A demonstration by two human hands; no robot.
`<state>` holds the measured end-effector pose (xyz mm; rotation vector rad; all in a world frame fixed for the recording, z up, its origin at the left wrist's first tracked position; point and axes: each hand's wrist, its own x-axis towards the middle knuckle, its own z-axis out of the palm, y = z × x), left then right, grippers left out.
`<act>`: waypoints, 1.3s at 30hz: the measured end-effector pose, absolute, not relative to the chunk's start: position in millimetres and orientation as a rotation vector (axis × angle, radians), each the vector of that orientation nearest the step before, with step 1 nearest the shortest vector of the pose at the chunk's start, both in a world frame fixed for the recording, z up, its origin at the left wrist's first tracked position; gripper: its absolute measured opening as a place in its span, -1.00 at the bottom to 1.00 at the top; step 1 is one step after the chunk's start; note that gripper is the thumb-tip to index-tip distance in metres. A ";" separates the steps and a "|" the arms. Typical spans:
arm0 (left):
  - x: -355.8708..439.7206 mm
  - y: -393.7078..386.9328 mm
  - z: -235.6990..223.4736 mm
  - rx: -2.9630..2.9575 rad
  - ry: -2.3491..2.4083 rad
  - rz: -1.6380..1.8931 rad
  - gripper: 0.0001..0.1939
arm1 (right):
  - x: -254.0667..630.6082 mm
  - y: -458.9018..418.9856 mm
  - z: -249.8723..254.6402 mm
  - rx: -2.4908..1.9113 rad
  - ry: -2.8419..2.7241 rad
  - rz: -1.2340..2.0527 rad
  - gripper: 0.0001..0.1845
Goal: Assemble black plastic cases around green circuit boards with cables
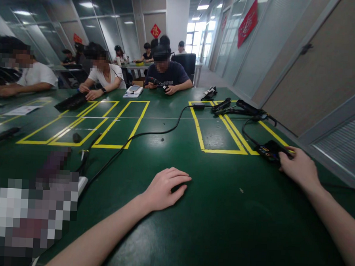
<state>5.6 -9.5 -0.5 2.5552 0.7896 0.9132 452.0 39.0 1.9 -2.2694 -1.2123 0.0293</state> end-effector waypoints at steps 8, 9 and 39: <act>5.4 -10.4 -0.3 2.576 0.797 0.856 -0.75 | 445.8 36.9 1.7 -2.226 -1.207 0.072 -0.10; 5.4 -10.4 -0.1 2.578 0.796 0.854 -0.75 | 443.8 36.1 1.8 -2.189 -1.250 0.033 -0.08; 5.4 -9.7 -1.0 2.558 0.782 0.789 -0.76 | 436.0 32.3 10.7 -1.934 -1.417 0.056 -0.24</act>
